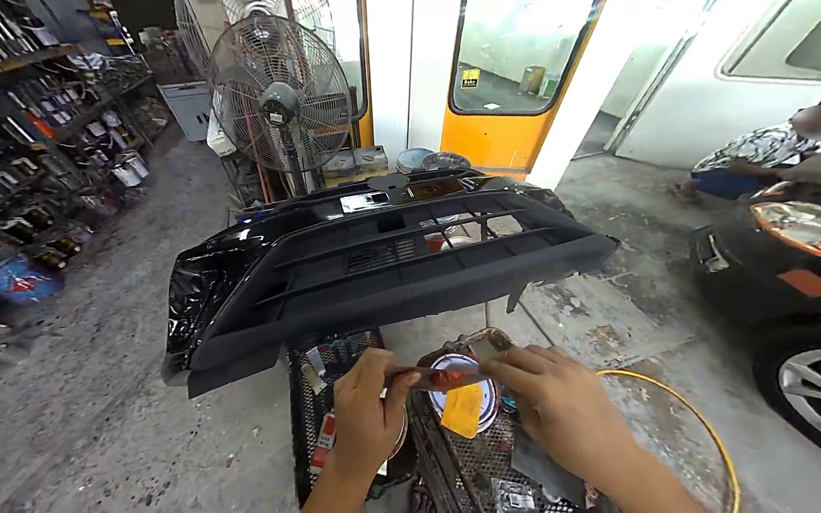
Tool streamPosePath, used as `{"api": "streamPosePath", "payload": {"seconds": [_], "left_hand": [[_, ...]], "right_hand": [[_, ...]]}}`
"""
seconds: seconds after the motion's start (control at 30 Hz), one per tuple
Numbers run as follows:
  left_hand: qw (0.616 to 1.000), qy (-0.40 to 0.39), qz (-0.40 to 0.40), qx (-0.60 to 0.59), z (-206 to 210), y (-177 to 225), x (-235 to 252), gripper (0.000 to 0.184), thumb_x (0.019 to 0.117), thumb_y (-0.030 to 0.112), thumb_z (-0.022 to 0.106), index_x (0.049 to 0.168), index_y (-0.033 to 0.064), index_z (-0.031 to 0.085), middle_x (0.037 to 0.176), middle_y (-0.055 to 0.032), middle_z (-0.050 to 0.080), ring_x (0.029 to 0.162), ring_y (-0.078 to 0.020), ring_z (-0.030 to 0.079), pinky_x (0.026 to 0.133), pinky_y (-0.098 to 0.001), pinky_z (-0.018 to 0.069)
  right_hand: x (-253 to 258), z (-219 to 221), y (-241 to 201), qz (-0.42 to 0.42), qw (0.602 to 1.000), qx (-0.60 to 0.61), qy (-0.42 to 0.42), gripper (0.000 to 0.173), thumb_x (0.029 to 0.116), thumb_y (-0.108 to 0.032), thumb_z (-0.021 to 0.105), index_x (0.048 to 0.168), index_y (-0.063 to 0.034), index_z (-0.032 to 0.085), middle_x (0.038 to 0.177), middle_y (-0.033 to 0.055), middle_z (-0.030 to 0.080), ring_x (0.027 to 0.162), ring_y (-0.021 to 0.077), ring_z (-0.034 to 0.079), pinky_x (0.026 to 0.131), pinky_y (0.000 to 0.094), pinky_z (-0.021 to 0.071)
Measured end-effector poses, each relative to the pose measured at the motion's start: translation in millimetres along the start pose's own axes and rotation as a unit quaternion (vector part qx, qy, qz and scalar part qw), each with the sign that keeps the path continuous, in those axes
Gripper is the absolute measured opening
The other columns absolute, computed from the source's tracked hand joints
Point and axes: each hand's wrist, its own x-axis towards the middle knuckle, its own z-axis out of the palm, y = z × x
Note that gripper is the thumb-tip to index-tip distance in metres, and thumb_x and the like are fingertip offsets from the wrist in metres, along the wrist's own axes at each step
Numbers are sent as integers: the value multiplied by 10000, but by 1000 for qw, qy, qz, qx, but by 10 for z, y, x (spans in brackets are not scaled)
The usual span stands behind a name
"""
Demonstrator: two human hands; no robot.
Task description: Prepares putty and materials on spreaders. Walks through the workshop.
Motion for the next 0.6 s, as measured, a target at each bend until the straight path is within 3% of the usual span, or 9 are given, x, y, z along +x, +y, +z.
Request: {"api": "streamPosePath", "payload": {"seconds": [0.03,0.1,0.17,0.23,0.3,0.4,0.47,0.6], "left_hand": [[1000,0,-20,-21,-3,11,-29,284,1043,356,586,1033,88,680,950,19,712,845,-38,691,750,-227,616],[993,24,-94,-65,-10,20,-101,247,1045,296,595,1052,67,687,946,20,739,842,-54,718,751,-236,631],[974,56,-193,-110,-16,34,-159,185,1044,202,588,1046,32,663,888,-16,725,795,-97,711,725,-249,619],[943,62,-289,-150,-32,65,-228,188,1062,151,530,1102,-8,622,916,-79,704,832,-158,710,760,-287,620],[927,47,-333,-165,-34,102,-302,225,1082,158,480,1161,-27,582,956,-108,698,862,-187,717,775,-321,633],[947,-2,-298,-118,-8,165,-386,282,1095,219,441,1208,-15,549,996,-62,686,901,-111,699,816,-275,616],[966,-45,-247,-60,16,184,-416,395,1101,343,431,1219,-15,551,958,-29,690,869,-60,691,787,-256,611],[964,-183,-191,31,2,221,-466,661,1013,595,492,1236,-23,572,911,-34,724,824,-89,714,726,-325,628]], "right_hand": [[-7,19,18,31,999,9,15,319,946,-140,525,1110,-269,766,1031,-19,742,903,193,720,711,451,601],[-43,75,70,113,986,93,80,273,976,-216,550,1145,-238,763,1007,-47,724,837,94,697,676,348,605],[-65,127,13,197,929,263,170,231,934,-211,648,1135,-119,711,952,-38,732,786,50,699,667,243,616],[-91,199,-161,262,830,442,214,412,875,-61,689,1265,-9,565,1012,85,751,836,186,751,687,308,651],[-142,384,-338,313,756,533,216,546,872,42,659,1371,23,436,1072,169,740,883,284,759,710,385,662],[-216,754,-553,359,742,533,192,575,910,22,609,1437,39,380,1115,152,717,936,239,745,764,371,655],[-218,884,-680,373,735,539,172,570,933,-6,577,1460,36,366,1151,145,700,984,218,732,815,362,644],[-153,895,-858,350,699,600,170,510,940,30,570,1410,40,373,1113,181,712,963,268,742,800,383,648]]}}
